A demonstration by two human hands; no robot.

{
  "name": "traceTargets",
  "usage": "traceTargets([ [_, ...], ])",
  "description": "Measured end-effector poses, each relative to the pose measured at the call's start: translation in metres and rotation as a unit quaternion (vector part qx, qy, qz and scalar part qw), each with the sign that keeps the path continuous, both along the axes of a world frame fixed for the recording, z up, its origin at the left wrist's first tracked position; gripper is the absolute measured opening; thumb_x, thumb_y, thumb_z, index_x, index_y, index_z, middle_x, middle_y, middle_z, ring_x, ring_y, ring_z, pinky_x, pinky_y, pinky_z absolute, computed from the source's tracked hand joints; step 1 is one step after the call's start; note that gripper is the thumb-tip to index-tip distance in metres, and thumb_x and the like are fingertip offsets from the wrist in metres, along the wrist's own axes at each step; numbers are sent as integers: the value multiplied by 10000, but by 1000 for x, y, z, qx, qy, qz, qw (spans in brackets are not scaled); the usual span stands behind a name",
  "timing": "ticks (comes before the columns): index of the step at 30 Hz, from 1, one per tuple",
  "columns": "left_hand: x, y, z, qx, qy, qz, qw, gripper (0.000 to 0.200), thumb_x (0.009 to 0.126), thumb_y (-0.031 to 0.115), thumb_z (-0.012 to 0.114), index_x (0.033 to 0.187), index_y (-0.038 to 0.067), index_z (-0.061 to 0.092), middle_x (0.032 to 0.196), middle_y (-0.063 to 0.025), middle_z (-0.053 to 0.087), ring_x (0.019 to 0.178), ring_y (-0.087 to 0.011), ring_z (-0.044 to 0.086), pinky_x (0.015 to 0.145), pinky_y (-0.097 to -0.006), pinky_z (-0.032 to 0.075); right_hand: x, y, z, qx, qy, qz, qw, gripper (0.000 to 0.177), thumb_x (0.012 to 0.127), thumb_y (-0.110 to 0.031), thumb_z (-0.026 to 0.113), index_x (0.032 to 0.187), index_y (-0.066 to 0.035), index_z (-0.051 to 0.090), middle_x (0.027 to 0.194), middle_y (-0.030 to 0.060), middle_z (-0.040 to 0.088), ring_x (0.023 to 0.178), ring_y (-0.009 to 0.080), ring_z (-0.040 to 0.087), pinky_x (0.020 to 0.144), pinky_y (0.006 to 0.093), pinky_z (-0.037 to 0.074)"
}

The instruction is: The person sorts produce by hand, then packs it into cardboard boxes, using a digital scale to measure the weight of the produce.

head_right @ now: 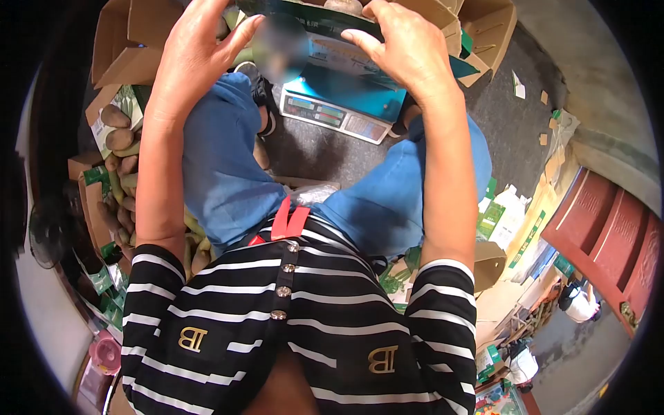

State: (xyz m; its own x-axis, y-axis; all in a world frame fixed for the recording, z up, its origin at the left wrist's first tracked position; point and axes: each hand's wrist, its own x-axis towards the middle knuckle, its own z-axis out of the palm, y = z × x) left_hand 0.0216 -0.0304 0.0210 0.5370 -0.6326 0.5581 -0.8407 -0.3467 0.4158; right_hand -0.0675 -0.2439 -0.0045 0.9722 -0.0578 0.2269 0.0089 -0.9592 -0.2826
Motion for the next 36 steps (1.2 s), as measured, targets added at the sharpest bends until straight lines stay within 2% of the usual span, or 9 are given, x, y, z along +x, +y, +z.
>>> traceTargets([
  [3, -2, 8, -8, 3, 1, -4, 1000, 360, 735, 82, 673, 1052, 9, 519, 946, -164, 555, 886, -317, 565, 780, -340, 461, -4, 4, 14, 58, -19, 25, 998, 309, 770, -236, 630, 980, -13, 587, 925, 166, 612, 886, 317, 582, 791, 375, 457],
  [8, -5, 8, -10, 14, -24, 15, 999, 343, 737, 95, 676, 1033, 9, 526, 943, -166, 560, 880, -319, 571, 767, -351, 468, -6, 5, 14, 85, -46, 11, 995, 251, 748, -206, 670, 896, -14, 605, 828, 151, 619, 787, 300, 599, 701, 353, 474],
  [20, -2, 6, -15, -1, -41, 3, 999, 322, 741, 109, 673, 1008, -3, 532, 903, -174, 558, 827, -335, 572, 718, -370, 472, -4, 5, 10, 25, -22, 11, 999, 234, 762, -230, 650, 841, -17, 596, 802, 160, 606, 775, 322, 585, 700, 373, 461],
  [23, -8, 7, -5, 15, -26, 8, 1000, 319, 741, 113, 672, 1003, -6, 534, 905, -179, 557, 826, -341, 569, 717, -373, 471, -4, 5, 9, -11, -25, 22, 999, 193, 787, -190, 632, 848, -10, 600, 777, 148, 607, 727, 288, 591, 661, 343, 464],
  [26, -4, 7, -13, 8, -27, 10, 1000, 325, 739, 108, 669, 1011, -4, 531, 907, -184, 558, 827, -348, 565, 720, -379, 468, -1, -5, -9, -41, 42, -1, 998, 310, 819, -329, 598, 1001, -78, 585, 944, 124, 622, 866, 304, 597, 735, 375, 474],
  [30, -3, 7, -8, 12, -24, -2, 1000, 362, 729, 91, 671, 1045, 1, 519, 909, -184, 561, 830, -350, 563, 729, -385, 465, -1, -12, -14, -67, 58, -6, 996, 287, 828, -290, 579, 1020, -78, 572, 948, 126, 615, 883, 316, 587, 741, 397, 468],
  [33, -8, 6, -7, 70, -4, 61, 996, 332, 793, 187, 647, 1085, 58, 556, 1036, -117, 584, 953, -290, 574, 806, -347, 461, -1, -11, -11, -60, 73, -18, 995, 292, 825, -292, 580, 1012, -68, 569, 958, 122, 618, 885, 313, 589, 750, 389, 473],
  [34, -8, 5, -7, 73, 2, 61, 995, 329, 791, 188, 645, 1080, 62, 549, 1051, -121, 580, 950, -315, 567, 784, -365, 468, -2, -12, -15, -65, 33, -5, 997, 248, 808, -281, 592, 929, -68, 556, 861, 112, 618, 836, 306, 599, 706, 409, 482],
  [36, -9, 5, -5, 79, 23, 73, 994, 333, 793, 187, 643, 1086, 62, 548, 1052, -120, 579, 947, -312, 570, 783, -363, 470, -3, -10, -13, -59, 22, -7, 998, 262, 812, -295, 593, 937, -67, 562, 871, 109, 623, 840, 299, 603, 710, 401, 485],
])
